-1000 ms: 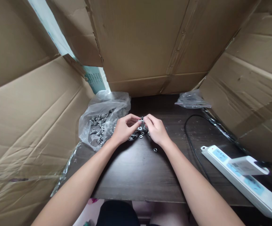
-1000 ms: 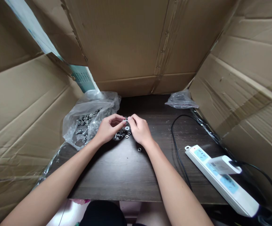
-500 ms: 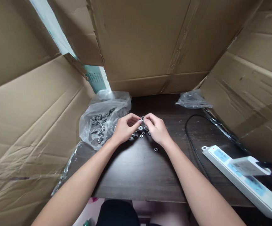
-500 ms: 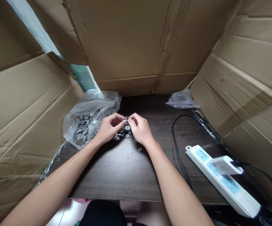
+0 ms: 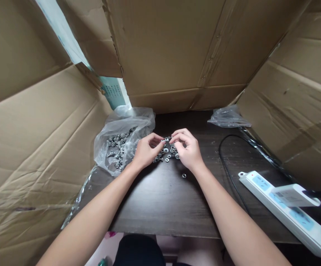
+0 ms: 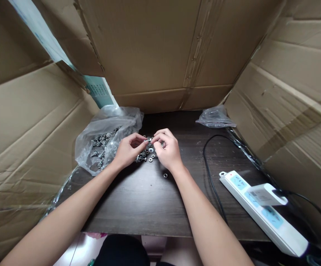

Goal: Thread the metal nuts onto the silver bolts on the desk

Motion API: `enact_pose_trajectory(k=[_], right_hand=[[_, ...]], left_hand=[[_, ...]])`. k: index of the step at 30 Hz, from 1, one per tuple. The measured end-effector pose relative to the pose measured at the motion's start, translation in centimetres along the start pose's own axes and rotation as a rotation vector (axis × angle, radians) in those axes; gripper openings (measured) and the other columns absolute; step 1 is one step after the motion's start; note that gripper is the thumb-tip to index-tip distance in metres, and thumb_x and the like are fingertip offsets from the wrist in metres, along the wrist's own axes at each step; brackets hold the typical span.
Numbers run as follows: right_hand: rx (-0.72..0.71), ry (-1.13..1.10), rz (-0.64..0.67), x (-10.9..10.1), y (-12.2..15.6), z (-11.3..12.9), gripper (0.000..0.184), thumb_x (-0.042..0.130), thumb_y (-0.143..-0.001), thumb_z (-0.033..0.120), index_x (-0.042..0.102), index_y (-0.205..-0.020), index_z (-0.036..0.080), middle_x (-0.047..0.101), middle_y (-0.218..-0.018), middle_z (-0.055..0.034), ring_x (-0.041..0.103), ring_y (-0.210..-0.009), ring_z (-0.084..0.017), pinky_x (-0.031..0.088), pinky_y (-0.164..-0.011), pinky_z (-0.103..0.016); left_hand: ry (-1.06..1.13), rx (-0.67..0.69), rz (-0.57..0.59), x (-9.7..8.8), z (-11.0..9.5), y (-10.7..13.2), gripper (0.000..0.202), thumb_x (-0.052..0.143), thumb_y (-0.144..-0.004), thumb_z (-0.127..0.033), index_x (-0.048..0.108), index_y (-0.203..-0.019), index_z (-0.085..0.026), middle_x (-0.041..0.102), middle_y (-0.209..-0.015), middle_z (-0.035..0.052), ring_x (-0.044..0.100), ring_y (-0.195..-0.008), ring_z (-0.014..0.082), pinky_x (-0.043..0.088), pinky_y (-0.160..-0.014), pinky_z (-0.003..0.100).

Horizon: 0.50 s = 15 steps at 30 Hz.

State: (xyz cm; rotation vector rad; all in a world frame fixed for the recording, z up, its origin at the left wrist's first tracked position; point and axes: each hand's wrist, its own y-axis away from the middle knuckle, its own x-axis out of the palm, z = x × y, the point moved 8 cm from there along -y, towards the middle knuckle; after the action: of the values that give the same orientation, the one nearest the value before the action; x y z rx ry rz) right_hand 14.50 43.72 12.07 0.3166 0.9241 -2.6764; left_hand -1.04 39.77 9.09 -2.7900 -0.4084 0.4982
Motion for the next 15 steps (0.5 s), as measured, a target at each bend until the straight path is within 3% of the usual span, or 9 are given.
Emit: enact_pose_trajectory(k=[5, 9, 13, 15], right_hand=[[0.085, 0.022, 0.044, 0.5, 0.1, -1.0, 0.023, 0.052, -0.08, 0.019, 0.072, -0.091, 0.02, 0.065, -0.098, -0.0054, 0.058, -0.074, -0.017, 0.043, -0.06, -0.03], [0.119, 0.051, 0.101, 1.1, 0.2, -1.5, 0.016, 0.057, -0.086, 0.027, 0.071, -0.087, 0.02, 0.066, -0.09, -0.0041, 0.059, -0.076, -0.018, 0.044, -0.068, -0.032], [0.17, 0.049, 0.138, 1.3, 0.2, -2.4, 0.033, 0.05, -0.094, 0.039, 0.06, -0.07, 0.02, 0.06, -0.075, -0.003, 0.056, -0.074, -0.019, 0.041, -0.069, -0.033], [0.213, -0.015, 0.153, 1.4, 0.3, -3.2, 0.032, 0.049, -0.094, 0.042, 0.06, -0.072, 0.021, 0.061, -0.075, -0.0025, 0.057, -0.074, -0.019, 0.042, -0.07, -0.033]], left_hand=[[0.017, 0.022, 0.007, 0.2, -0.2, 0.1, 0.019, 0.072, -0.084, -0.034, 0.07, -0.09, -0.016, 0.074, -0.085, 0.0037, 0.069, -0.076, 0.0161, 0.054, -0.07, 0.027], [0.022, 0.029, 0.012, 0.3, -0.3, 0.1, 0.019, 0.072, -0.084, -0.034, 0.07, -0.091, -0.017, 0.074, -0.085, 0.0036, 0.07, -0.076, 0.0162, 0.055, -0.07, 0.027], [0.014, 0.032, 0.033, 0.4, -0.3, 0.1, 0.019, 0.071, -0.086, -0.035, 0.07, -0.092, -0.017, 0.075, -0.088, 0.0044, 0.07, -0.077, 0.0168, 0.055, -0.071, 0.028], [-0.017, 0.037, 0.031, 0.5, -0.1, 0.1, 0.019, 0.069, -0.087, -0.035, 0.069, -0.094, -0.017, 0.075, -0.088, 0.0044, 0.07, -0.077, 0.0169, 0.055, -0.07, 0.028]])
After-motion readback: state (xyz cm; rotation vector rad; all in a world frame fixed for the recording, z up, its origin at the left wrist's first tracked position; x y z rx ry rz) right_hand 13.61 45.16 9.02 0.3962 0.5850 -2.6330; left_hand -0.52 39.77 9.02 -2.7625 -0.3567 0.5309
